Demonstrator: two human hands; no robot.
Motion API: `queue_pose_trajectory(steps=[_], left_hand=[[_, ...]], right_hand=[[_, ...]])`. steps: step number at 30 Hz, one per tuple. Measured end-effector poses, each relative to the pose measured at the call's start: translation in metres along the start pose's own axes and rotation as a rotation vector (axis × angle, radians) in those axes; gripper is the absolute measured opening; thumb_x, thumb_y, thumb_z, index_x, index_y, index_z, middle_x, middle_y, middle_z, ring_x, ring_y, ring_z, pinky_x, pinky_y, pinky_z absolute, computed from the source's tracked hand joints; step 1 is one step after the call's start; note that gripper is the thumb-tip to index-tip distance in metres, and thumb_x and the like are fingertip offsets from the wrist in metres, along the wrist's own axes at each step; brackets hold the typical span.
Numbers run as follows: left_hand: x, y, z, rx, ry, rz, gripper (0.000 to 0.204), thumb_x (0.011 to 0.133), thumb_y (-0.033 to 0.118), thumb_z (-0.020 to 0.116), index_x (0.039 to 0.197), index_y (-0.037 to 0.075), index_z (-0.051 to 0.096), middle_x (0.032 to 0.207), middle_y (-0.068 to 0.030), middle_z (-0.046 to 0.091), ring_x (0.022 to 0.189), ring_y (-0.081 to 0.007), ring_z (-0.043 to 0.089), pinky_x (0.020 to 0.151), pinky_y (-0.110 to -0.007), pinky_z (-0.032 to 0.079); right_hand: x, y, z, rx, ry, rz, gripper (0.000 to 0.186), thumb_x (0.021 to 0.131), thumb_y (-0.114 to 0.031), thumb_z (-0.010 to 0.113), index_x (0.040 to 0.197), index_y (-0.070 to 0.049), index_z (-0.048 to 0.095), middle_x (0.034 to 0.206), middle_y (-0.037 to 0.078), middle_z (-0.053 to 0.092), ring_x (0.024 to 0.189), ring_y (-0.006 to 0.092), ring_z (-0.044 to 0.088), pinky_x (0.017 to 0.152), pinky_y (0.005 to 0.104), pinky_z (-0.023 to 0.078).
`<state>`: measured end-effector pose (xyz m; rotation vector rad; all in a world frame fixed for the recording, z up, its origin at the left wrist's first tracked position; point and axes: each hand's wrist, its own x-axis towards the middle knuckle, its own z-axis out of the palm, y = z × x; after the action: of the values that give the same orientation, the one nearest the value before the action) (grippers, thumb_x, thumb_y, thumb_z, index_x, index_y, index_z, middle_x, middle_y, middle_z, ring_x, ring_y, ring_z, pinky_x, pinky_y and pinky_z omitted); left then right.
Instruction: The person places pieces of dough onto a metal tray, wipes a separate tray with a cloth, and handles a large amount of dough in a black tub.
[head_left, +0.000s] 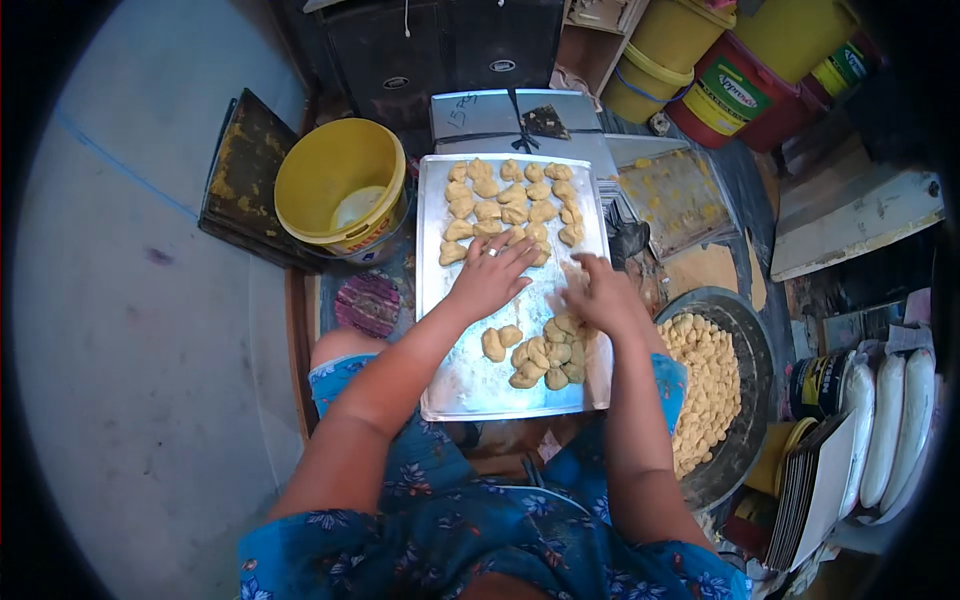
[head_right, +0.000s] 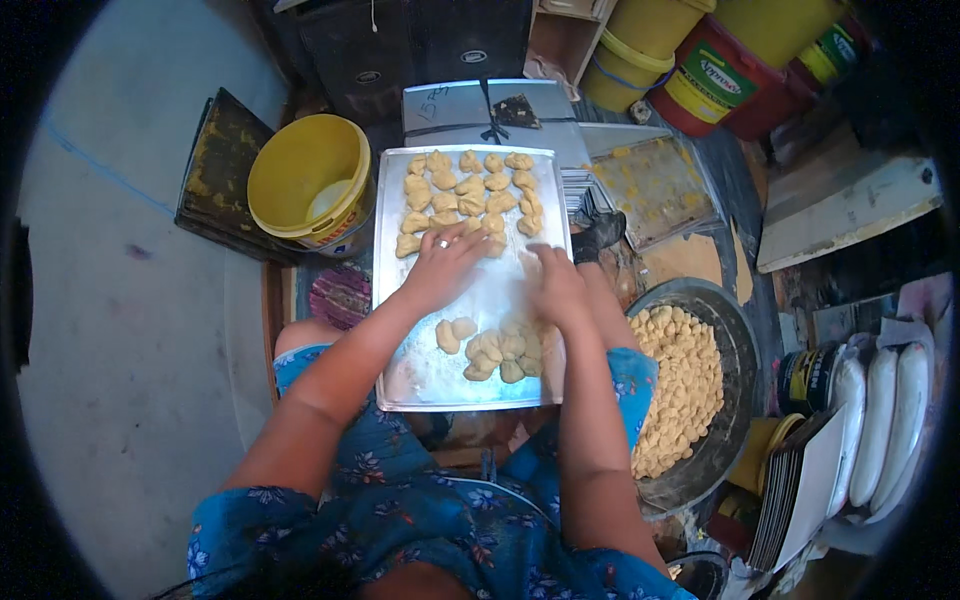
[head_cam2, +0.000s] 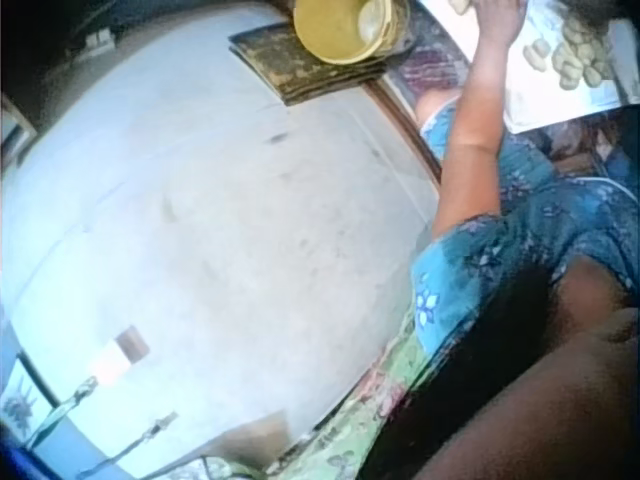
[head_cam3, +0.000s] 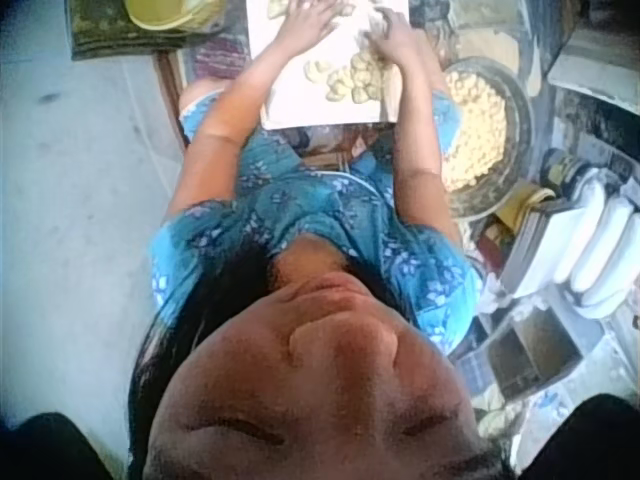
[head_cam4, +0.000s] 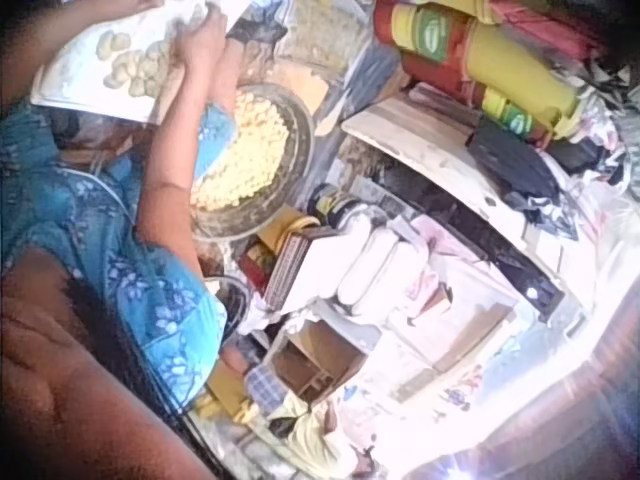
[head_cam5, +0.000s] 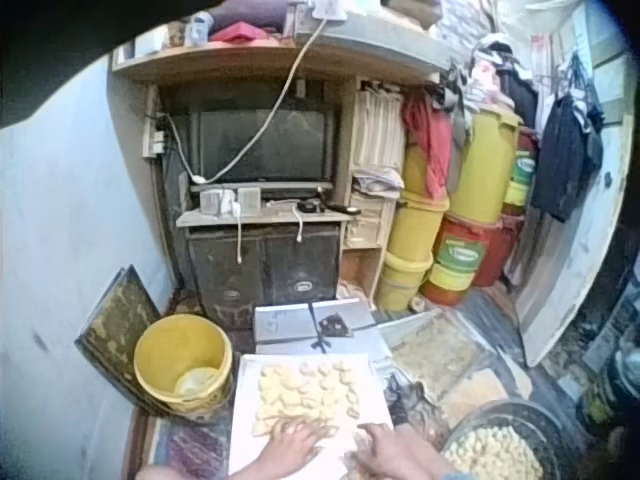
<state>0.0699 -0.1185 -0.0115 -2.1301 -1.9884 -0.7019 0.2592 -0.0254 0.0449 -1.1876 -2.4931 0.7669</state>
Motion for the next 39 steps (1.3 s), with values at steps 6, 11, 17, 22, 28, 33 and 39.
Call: queue_pose_trajectory(steps=[6,11,17,22,28,33,39], left_hand=[[0.027,0.002,0.009,-0.085,-0.253,0.087,0.04,0.083,0.021,0.058,0.122,0.015,0.055,0.135,-0.0024,0.049,0.132,-0.0267,0.035,0.102,-0.049,0.024],[0.018,0.023,0.009,-0.117,-0.204,0.032,0.034,0.085,0.023,0.058,0.117,0.014,0.059,0.136,-0.0018,0.047,0.134,-0.0256,0.032,0.102,-0.051,0.023],[0.005,0.029,0.0,-0.093,-0.229,0.021,0.033,0.085,0.022,0.059,0.116,0.013,0.06,0.137,-0.0027,0.045,0.135,-0.0258,0.03,0.102,-0.051,0.023],[-0.01,0.028,-0.039,-0.132,-0.192,-0.08,0.033,0.084,0.023,0.06,0.116,0.012,0.06,0.127,-0.0073,0.053,0.128,-0.0268,0.039,0.1,-0.046,0.027],[-0.064,0.042,-0.056,-0.457,-0.459,-0.162,0.045,0.08,0.017,0.064,0.123,0.01,0.054,0.114,-0.0111,0.059,0.108,-0.0306,0.051,0.09,-0.043,0.04],[-0.077,0.038,-0.053,-0.457,-0.398,-0.277,0.03,0.077,0.012,0.062,0.106,0.004,0.061,0.102,-0.0155,0.059,0.096,-0.0338,0.055,0.087,-0.041,0.043],[-0.07,0.023,-0.053,-0.487,-0.003,-0.508,0.013,0.079,0.008,0.061,0.09,0.002,0.056,0.093,-0.0139,0.057,0.089,-0.0332,0.058,0.077,-0.039,0.046]], right_hand=[[-0.002,0.063,0.013,0.318,-0.349,-0.25,0.022,0.084,-0.015,0.066,0.1,-0.002,0.062,0.082,0.001,0.063,0.075,0.0099,0.057,0.067,0.0251,0.047],[0.019,0.058,0.017,0.69,-0.11,0.221,0.016,0.089,-0.015,0.061,0.098,-0.001,0.06,0.08,0.002,0.062,0.068,0.0077,0.057,0.06,0.0217,0.046],[0.024,0.079,0.034,0.839,0.098,0.266,0.017,0.09,-0.006,0.052,0.105,-0.003,0.057,0.084,0.005,0.062,0.071,0.0099,0.058,0.063,0.023,0.047],[0.005,0.041,0.023,0.078,0.043,-0.273,0.039,0.078,0.0,0.05,0.115,-0.011,0.059,0.097,0.014,0.062,0.082,0.0305,0.061,0.072,0.0369,0.05],[0.02,0.047,0.033,0.062,0.12,-0.143,0.028,0.077,0.0,0.054,0.101,-0.009,0.065,0.105,0.016,0.057,0.09,0.0342,0.06,0.078,0.0391,0.049],[0.029,0.047,0.037,0.203,0.194,-0.146,0.024,0.077,-0.004,0.061,0.101,-0.008,0.063,0.101,0.015,0.055,0.089,0.0333,0.059,0.077,0.0378,0.049],[0.036,0.055,0.049,0.196,0.363,-0.18,0.03,0.076,-0.007,0.061,0.106,-0.008,0.06,0.098,0.014,0.058,0.084,0.0359,0.059,0.075,0.0407,0.049]])
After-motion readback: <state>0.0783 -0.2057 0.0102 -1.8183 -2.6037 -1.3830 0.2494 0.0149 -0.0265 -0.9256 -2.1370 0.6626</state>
